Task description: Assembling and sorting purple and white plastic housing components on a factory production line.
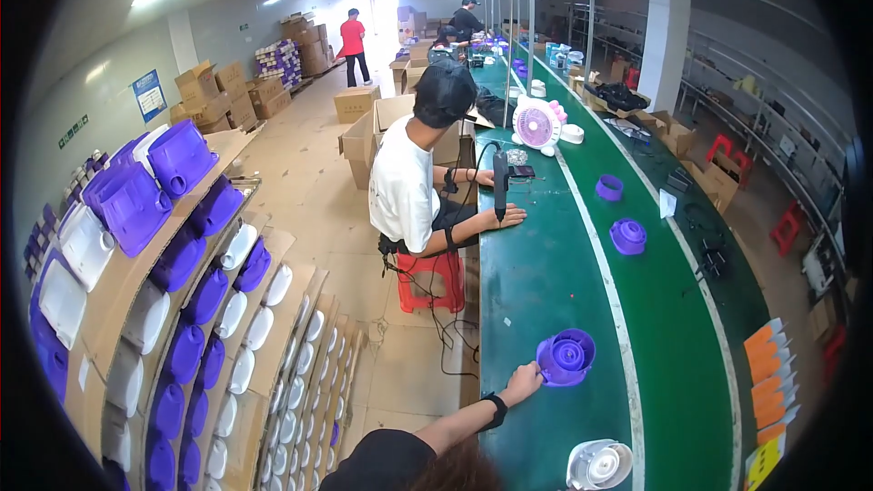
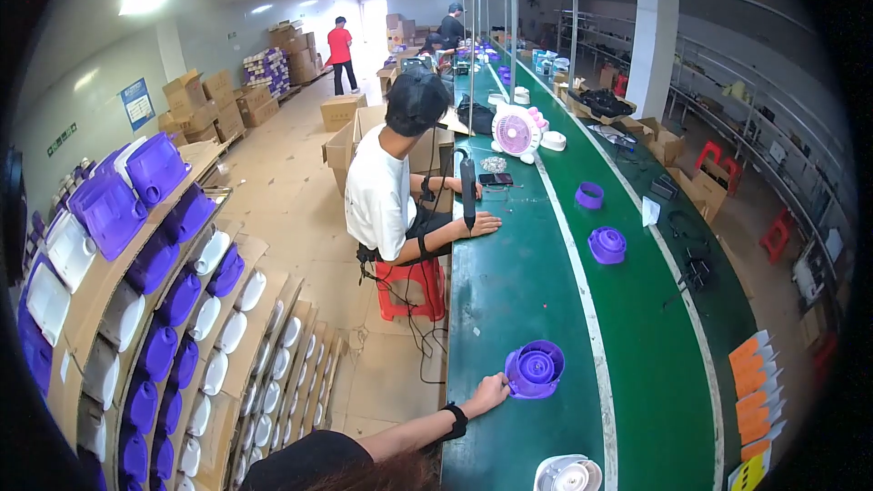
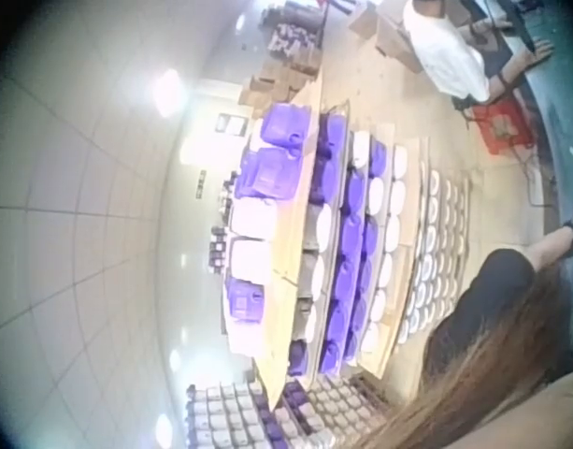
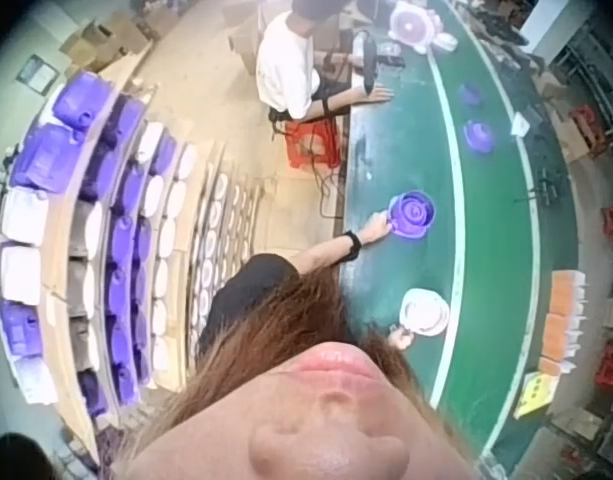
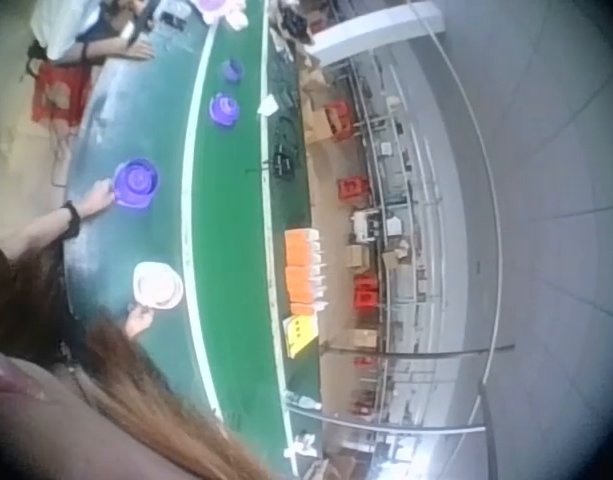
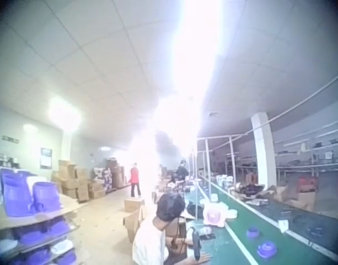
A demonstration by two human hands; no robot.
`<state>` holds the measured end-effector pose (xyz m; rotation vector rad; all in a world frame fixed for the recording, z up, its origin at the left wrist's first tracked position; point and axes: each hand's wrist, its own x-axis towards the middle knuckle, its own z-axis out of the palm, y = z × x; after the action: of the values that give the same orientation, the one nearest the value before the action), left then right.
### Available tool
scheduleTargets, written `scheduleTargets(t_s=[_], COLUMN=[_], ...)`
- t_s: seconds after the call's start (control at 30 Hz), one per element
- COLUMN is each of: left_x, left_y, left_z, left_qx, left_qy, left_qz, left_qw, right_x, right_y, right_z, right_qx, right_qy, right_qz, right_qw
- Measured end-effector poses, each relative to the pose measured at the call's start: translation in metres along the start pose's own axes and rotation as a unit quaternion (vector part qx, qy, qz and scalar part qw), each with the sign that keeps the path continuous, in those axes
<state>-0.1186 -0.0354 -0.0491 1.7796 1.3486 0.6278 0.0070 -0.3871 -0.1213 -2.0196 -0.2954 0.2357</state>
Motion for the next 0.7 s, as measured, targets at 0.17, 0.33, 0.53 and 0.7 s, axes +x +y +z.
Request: scheduleTargets(t_s=[0.17, 0.33, 0.53, 0.7], left_x=[0.003, -0.009, -0.005, 0.0], left_y=[0.002, 0.012, 0.011, 0.006], left_z=[0.009, 0.012, 0.024, 0.026], left_qx=[0.011, -0.049, -0.469, -0.564], left_qy=[-0.012, 0.093, -0.026, -0.062], left_qz=[0.03, 0.069, -0.225, -0.247], left_qw=[0.999, 0.992, 0.854, 0.786], right_x=[-0.002, -0.017, -0.016, -0.018], right_y=[-0.011, -0.05, -0.01, -0.046], right_z=[-0.008, -0.004, 0.003, 0.01], right_qx=[-0.055, 0.206, 0.026, 0.112], right_qy=[-0.001, 0.076, 0.136, 0.129], right_qz=[-0.004, 0.117, -0.212, -0.215], right_qw=[0.998, 0.968, 0.967, 0.961])
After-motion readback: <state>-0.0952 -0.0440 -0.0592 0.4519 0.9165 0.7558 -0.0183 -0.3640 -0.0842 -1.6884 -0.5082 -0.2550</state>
